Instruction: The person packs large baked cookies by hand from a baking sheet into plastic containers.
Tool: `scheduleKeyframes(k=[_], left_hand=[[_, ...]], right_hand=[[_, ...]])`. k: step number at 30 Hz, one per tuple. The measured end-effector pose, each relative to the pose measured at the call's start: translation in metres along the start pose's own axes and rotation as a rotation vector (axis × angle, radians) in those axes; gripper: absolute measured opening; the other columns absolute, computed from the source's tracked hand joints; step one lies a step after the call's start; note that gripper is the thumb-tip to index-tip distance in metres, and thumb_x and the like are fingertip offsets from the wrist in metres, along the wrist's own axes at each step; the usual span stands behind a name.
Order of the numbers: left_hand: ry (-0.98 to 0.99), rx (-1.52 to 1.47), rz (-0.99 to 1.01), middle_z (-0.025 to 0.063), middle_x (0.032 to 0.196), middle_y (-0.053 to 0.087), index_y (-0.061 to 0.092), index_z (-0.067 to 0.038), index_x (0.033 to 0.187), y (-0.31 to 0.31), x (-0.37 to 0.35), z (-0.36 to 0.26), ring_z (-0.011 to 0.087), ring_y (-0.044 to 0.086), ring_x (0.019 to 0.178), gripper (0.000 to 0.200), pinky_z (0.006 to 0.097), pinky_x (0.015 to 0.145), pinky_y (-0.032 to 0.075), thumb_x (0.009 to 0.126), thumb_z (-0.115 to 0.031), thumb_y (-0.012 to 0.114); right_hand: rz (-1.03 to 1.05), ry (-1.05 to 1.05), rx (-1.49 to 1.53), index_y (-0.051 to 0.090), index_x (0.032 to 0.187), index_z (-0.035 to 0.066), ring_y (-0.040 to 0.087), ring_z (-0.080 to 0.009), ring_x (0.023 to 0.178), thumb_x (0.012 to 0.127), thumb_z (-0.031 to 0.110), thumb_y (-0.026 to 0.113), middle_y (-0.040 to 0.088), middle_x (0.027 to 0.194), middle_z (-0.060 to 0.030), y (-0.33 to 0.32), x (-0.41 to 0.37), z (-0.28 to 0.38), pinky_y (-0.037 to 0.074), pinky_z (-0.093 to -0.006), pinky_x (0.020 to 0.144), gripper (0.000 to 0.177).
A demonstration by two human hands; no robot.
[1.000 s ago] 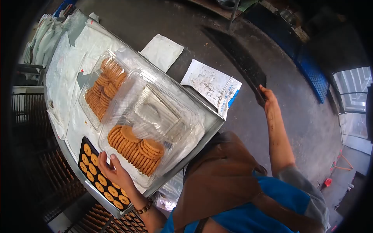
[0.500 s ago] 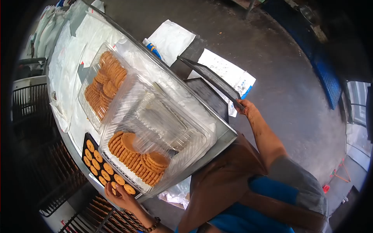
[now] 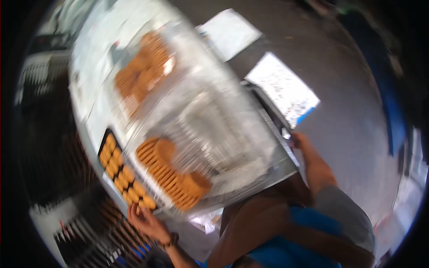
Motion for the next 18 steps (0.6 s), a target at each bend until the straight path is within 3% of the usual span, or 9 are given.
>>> scheduleKeyframes(k=[1,2,3,5,6,8,13,18], left_hand=[[-0.003,0.067,-0.063,0.0174,0.142,0.054,0.060,0.004,0.132,0.000,-0.004,-0.005,0.0280,0.059,0.120,0.034,0.0369,0.097,0.053,0.100,-0.007,0.064],[-0.015,0.130,-0.041,0.0175,0.141,0.055,0.062,0.003,0.129,-0.001,-0.003,-0.002,0.0289,0.059,0.121,0.033,0.0368,0.097,0.052,0.097,-0.004,0.066],[-0.066,-0.014,-0.092,0.0170,0.139,0.057,0.064,0.002,0.126,0.003,-0.004,0.001,0.0294,0.058,0.123,0.031,0.0372,0.097,0.052,0.096,-0.005,0.067],[-0.079,0.023,-0.141,0.0175,0.134,0.058,0.067,0.001,0.121,-0.001,0.001,0.004,0.0310,0.060,0.120,0.027,0.0382,0.097,0.052,0.095,-0.007,0.068],[-0.086,0.007,-0.164,0.0178,0.131,0.058,0.068,0.001,0.118,-0.001,-0.001,0.020,0.0313,0.061,0.118,0.026,0.0384,0.096,0.052,0.094,-0.008,0.068],[-0.115,-0.001,-0.205,0.0183,0.128,0.058,0.069,0.002,0.115,-0.007,-0.003,0.041,0.0320,0.062,0.115,0.024,0.0387,0.096,0.052,0.094,-0.009,0.069],[-0.334,0.063,-0.198,0.0193,0.125,0.059,0.069,0.002,0.111,-0.007,-0.032,0.173,0.0349,0.060,0.114,0.025,0.0415,0.095,0.051,0.091,-0.013,0.071],[-0.531,0.354,0.039,0.0220,0.129,0.059,0.068,0.000,0.115,0.002,-0.062,0.295,0.0407,0.055,0.122,0.038,0.0478,0.107,0.045,0.087,-0.025,0.075]], right_hand=[[0.075,0.030,-0.072,0.068,0.096,0.016,0.061,-0.0186,0.064,0.097,0.034,0.068,0.065,0.080,-0.0015,0.002,-0.002,-0.002,0.050,-0.0354,0.053,0.018],[0.075,0.013,-0.032,0.069,0.102,0.015,0.065,-0.0191,0.075,0.099,0.036,0.065,0.068,0.090,-0.0025,0.004,-0.019,0.005,0.053,-0.0348,0.059,0.021],[0.070,-0.005,0.004,0.070,0.108,0.015,0.069,-0.0196,0.085,0.101,0.038,0.062,0.071,0.101,-0.0036,0.015,-0.059,0.022,0.056,-0.0342,0.066,0.025],[0.194,0.011,-0.174,0.070,0.109,0.015,0.069,-0.0197,0.085,0.101,0.038,0.062,0.071,0.101,-0.0036,0.155,-0.072,0.064,0.056,-0.0343,0.066,0.026],[0.223,-0.012,-0.254,0.070,0.109,0.015,0.069,-0.0197,0.086,0.101,0.038,0.063,0.071,0.101,-0.0036,0.177,-0.074,0.077,0.057,-0.0344,0.067,0.026],[0.244,-0.085,-0.367,0.070,0.110,0.015,0.069,-0.0198,0.086,0.100,0.038,0.063,0.071,0.101,-0.0037,0.171,-0.102,0.052,0.057,-0.0346,0.067,0.027],[0.183,-0.311,-0.505,0.070,0.111,0.014,0.069,-0.0200,0.088,0.100,0.039,0.063,0.071,0.102,-0.0039,0.179,-0.137,0.029,0.057,-0.0351,0.068,0.028],[0.115,-0.548,-0.631,0.070,0.113,0.014,0.069,-0.0202,0.090,0.100,0.040,0.064,0.071,0.103,-0.0040,0.164,-0.160,0.024,0.057,-0.0357,0.069,0.029]])
Point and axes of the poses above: each hand's wrist, its own x-axis towards the middle knuckle, its own y-axis out of the palm, z = x × y, the point moved 6 cm from there along x, towards the middle knuckle
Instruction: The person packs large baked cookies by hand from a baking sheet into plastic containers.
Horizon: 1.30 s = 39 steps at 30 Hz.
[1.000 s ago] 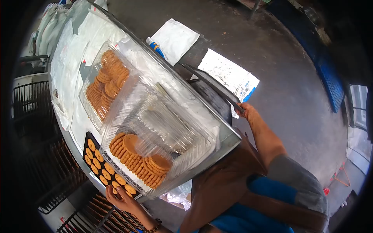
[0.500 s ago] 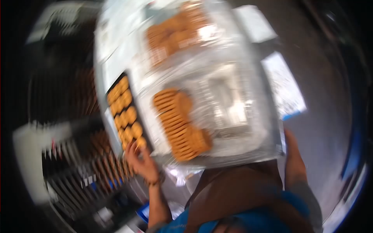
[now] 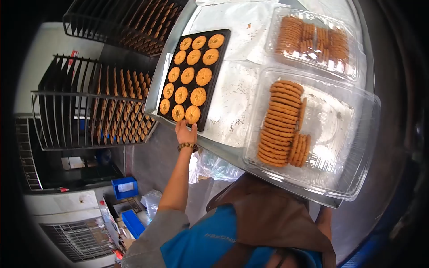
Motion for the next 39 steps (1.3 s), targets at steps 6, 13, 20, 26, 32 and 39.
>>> scheduleKeyframes(k=[6,13,20,26,32,39], left_hand=[[-0.013,-0.001,0.267,0.0203,0.153,0.047,0.053,-0.004,0.143,0.050,0.056,0.041,0.0389,0.044,0.142,0.070,0.0470,0.117,0.040,0.083,-0.027,0.083],[0.184,-0.020,0.539,0.0192,0.160,0.039,0.031,-0.008,0.160,0.071,0.092,0.053,0.0368,0.037,0.148,0.108,0.0427,0.122,0.036,0.073,-0.029,0.092],[0.103,0.140,0.415,0.0240,0.145,0.046,0.037,-0.003,0.155,0.037,0.138,0.095,0.0421,0.046,0.136,0.113,0.0458,0.115,0.042,0.063,-0.039,0.093],[-0.111,0.051,0.588,0.0218,0.149,0.042,0.042,-0.008,0.153,0.078,0.167,0.180,0.0418,0.043,0.139,0.114,0.0458,0.116,0.043,0.060,-0.045,0.096],[-0.132,0.066,0.596,0.0239,0.144,0.053,0.047,-0.008,0.150,0.092,0.177,0.192,0.0431,0.052,0.133,0.125,0.0455,0.114,0.045,0.047,-0.054,0.100],[0.005,-0.635,0.803,0.0125,0.110,0.074,0.067,-0.001,0.119,0.089,0.183,0.150,0.0242,0.071,0.101,0.065,0.0358,0.092,0.055,0.068,-0.028,0.097]], right_hand=[[-0.148,-0.269,-0.187,0.069,0.115,0.014,0.069,-0.0204,0.092,0.099,0.041,0.064,0.071,0.104,-0.0042,-0.052,-0.022,0.000,0.057,-0.0364,0.071,0.031],[-0.274,-0.566,-0.363,0.069,0.117,0.014,0.069,-0.0206,0.094,0.099,0.041,0.065,0.071,0.105,-0.0044,-0.114,-0.068,-0.005,0.057,-0.0370,0.072,0.033],[-0.562,0.125,0.271,0.065,0.104,0.008,0.063,-0.0252,0.084,0.100,0.039,0.058,0.067,0.093,-0.0087,-0.043,-0.170,0.052,0.053,-0.0383,0.075,0.032],[-0.517,0.072,-0.065,0.065,0.103,0.008,0.063,-0.0259,0.085,0.101,0.039,0.057,0.067,0.093,-0.0092,-0.018,-0.196,0.061,0.053,-0.0387,0.076,0.032],[-0.473,0.008,-0.374,0.065,0.101,0.008,0.064,-0.0266,0.086,0.101,0.039,0.055,0.067,0.093,-0.0097,-0.006,-0.218,0.069,0.053,-0.0391,0.078,0.033],[-0.400,-0.070,-0.724,0.064,0.100,0.007,0.064,-0.0274,0.086,0.102,0.039,0.053,0.067,0.093,-0.0103,0.008,-0.222,0.081,0.053,-0.0396,0.080,0.033]])
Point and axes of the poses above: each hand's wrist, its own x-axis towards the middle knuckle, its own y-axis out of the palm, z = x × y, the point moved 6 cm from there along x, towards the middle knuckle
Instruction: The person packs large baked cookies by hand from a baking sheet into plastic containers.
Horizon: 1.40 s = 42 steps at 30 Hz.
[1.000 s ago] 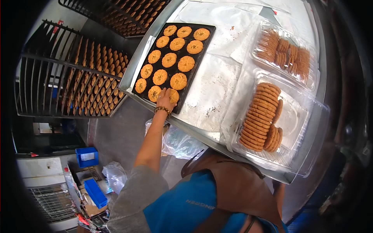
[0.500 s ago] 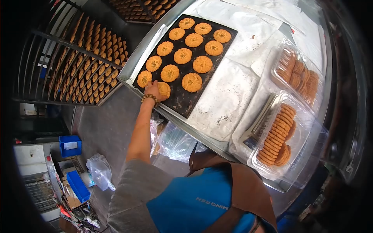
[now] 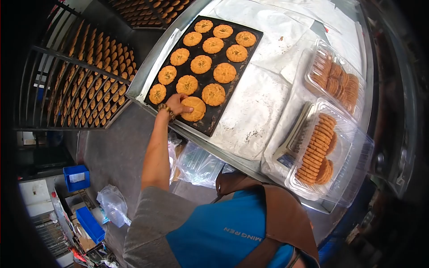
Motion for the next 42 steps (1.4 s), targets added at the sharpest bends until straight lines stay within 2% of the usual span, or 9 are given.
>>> scheduleKeyframes(k=[12,15,17,18,21,23,29,37,42], left_hand=[[0.101,0.430,0.231,0.0181,0.155,0.050,0.045,-0.003,0.153,0.041,0.076,-0.095,0.0328,0.050,0.142,0.100,0.0419,0.118,0.042,0.070,-0.027,0.095],[0.111,0.487,0.244,0.0172,0.140,0.063,0.060,-0.001,0.137,0.042,0.077,-0.094,0.0297,0.060,0.129,0.082,0.0403,0.108,0.050,0.066,-0.024,0.095],[0.261,0.317,0.282,0.0140,0.125,0.069,0.066,-0.003,0.127,0.051,0.103,-0.054,0.0271,0.066,0.115,0.072,0.0402,0.101,0.053,0.064,-0.024,0.095],[0.270,0.448,0.123,0.0138,0.118,0.068,0.070,-0.006,0.115,0.048,0.077,-0.080,0.0284,0.067,0.105,0.068,0.0405,0.091,0.056,0.056,-0.023,0.098],[0.278,0.330,0.061,0.0021,0.094,0.060,0.059,-0.007,0.108,0.052,0.038,-0.104,0.0162,0.060,0.090,0.058,0.0314,0.081,0.053,0.065,-0.012,0.096],[0.341,0.302,0.084,0.0020,0.096,0.062,0.057,-0.006,0.108,0.051,0.021,-0.119,0.0153,0.060,0.089,0.053,0.0317,0.081,0.053,0.068,-0.009,0.092],[0.357,0.216,0.106,0.0053,0.105,0.066,0.058,-0.003,0.116,0.055,-0.018,-0.218,0.0172,0.065,0.099,0.054,0.0313,0.091,0.053,0.071,-0.002,0.086],[1.029,-0.182,0.453,0.0055,0.112,0.067,0.060,-0.004,0.122,0.170,-0.117,-0.437,0.0161,0.066,0.106,0.054,0.0319,0.097,0.054,0.075,-0.002,0.087],[1.217,-0.178,0.787,0.0043,0.117,0.063,0.058,-0.003,0.125,0.263,-0.145,-0.514,0.0138,0.063,0.112,0.057,0.0306,0.100,0.053,0.076,-0.003,0.087]], right_hand=[[0.073,-0.245,-0.554,0.064,0.097,0.007,0.065,-0.0288,0.088,0.103,0.039,0.050,0.068,0.093,-0.0113,0.008,-0.004,0.029,0.053,-0.0404,0.084,0.035],[0.057,0.142,0.227,0.067,0.104,0.007,0.068,-0.0309,0.092,0.101,0.036,0.054,0.070,0.097,-0.0116,0.018,-0.018,0.006,0.055,-0.0426,0.086,0.032],[0.080,-0.187,-0.409,0.068,0.109,0.004,0.071,-0.0311,0.094,0.097,0.030,0.063,0.071,0.098,-0.0138,0.015,-0.040,0.047,0.058,-0.0426,0.083,0.029],[-0.034,0.030,0.182,0.068,0.109,0.002,0.071,-0.0308,0.091,0.095,0.027,0.066,0.071,0.097,-0.0148,0.014,-0.053,0.037,0.060,-0.0421,0.078,0.028],[-0.113,0.234,0.602,0.066,0.109,-0.001,0.072,-0.0290,0.083,0.094,0.024,0.067,0.070,0.094,-0.0167,0.045,-0.010,-0.131,0.062,-0.0387,0.068,0.029],[-0.424,0.537,0.875,0.066,0.108,0.000,0.070,-0.0277,0.074,0.094,0.025,0.067,0.069,0.092,-0.0152,-0.001,-0.036,-0.072,0.061,-0.0369,0.064,0.029],[-0.920,-0.026,0.661,0.065,0.112,0.002,0.068,-0.0165,0.076,0.100,0.018,0.065,0.069,0.097,-0.0075,-0.157,-0.051,0.076,0.057,-0.0310,0.064,0.020],[-0.343,-0.845,0.428,0.055,0.143,0.002,0.064,-0.0253,0.122,0.084,0.021,0.087,0.065,0.133,-0.0154,-0.145,-0.074,0.464,0.051,-0.0380,0.105,0.070],[-0.173,-0.956,0.310,0.051,0.144,-0.002,0.062,-0.0256,0.126,0.074,0.027,0.095,0.064,0.136,-0.0169,-0.108,-0.054,0.533,0.050,-0.0392,0.107,0.088]])
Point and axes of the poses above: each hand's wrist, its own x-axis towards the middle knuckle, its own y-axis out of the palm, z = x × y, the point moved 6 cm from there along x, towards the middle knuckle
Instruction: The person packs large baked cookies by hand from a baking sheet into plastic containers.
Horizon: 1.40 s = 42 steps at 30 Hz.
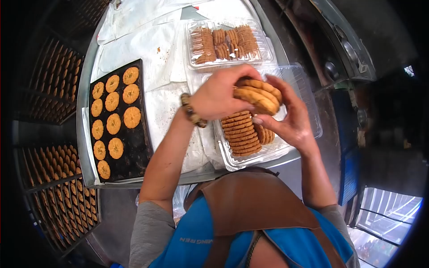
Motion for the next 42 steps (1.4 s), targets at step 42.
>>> scheduleKeyframes(k=[42], left_hand=[[-0.027,0.658,0.183,0.0094,0.100,0.072,0.076,-0.006,0.102,0.035,0.051,0.124,0.0315,0.069,0.097,0.024,0.0424,0.083,0.056,0.079,-0.010,0.080]], right_hand=[[-0.194,0.337,-0.568,0.061,0.120,-0.003,0.071,-0.0438,0.086,0.090,0.032,0.073,0.072,0.095,-0.0257,0.026,0.026,-0.125,0.056,-0.0497,0.077,0.048]])
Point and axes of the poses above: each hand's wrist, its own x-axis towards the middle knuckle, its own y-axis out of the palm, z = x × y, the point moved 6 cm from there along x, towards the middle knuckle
